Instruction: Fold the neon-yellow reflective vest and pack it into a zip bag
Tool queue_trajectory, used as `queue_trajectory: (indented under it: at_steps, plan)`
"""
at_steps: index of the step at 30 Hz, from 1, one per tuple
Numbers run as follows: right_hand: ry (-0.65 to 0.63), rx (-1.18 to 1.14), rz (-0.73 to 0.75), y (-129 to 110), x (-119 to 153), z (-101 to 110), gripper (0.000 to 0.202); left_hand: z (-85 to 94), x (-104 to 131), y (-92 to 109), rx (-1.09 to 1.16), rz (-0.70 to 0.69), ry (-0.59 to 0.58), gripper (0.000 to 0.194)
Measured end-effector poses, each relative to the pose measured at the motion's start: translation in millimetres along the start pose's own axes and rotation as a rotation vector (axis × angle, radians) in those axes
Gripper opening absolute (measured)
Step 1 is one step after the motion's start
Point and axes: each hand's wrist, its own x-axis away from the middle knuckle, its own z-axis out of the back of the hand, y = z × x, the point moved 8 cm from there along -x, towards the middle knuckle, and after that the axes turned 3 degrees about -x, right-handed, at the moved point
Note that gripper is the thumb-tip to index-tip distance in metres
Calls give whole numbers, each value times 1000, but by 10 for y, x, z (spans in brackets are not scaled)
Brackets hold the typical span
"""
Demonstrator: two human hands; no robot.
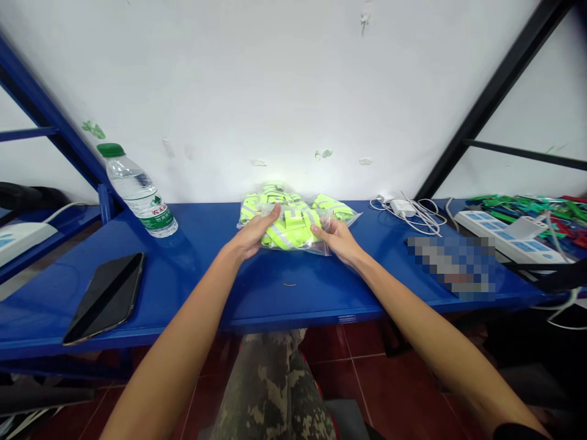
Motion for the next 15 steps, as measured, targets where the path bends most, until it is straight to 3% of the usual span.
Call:
queue_trajectory:
  at_steps: [2,5,8,11,15]
  plan:
    - [-1,-47,-6,21,4,-22,52,-17,0,59,-49,-190,202,66]
    - [70,44,-12,58,28,-13,54,-125,55,65,-265,-328,380,60]
    - [160,210,54,29,57,-17,53,-192,93,8,-438,-310,439,61]
    - [276,339,278,-142,108,-31,48,-210,113,-37,-519,-276,444,62]
    - [268,427,402,-233,159,-122,43,-206,129,-49,-584,-297,487,61]
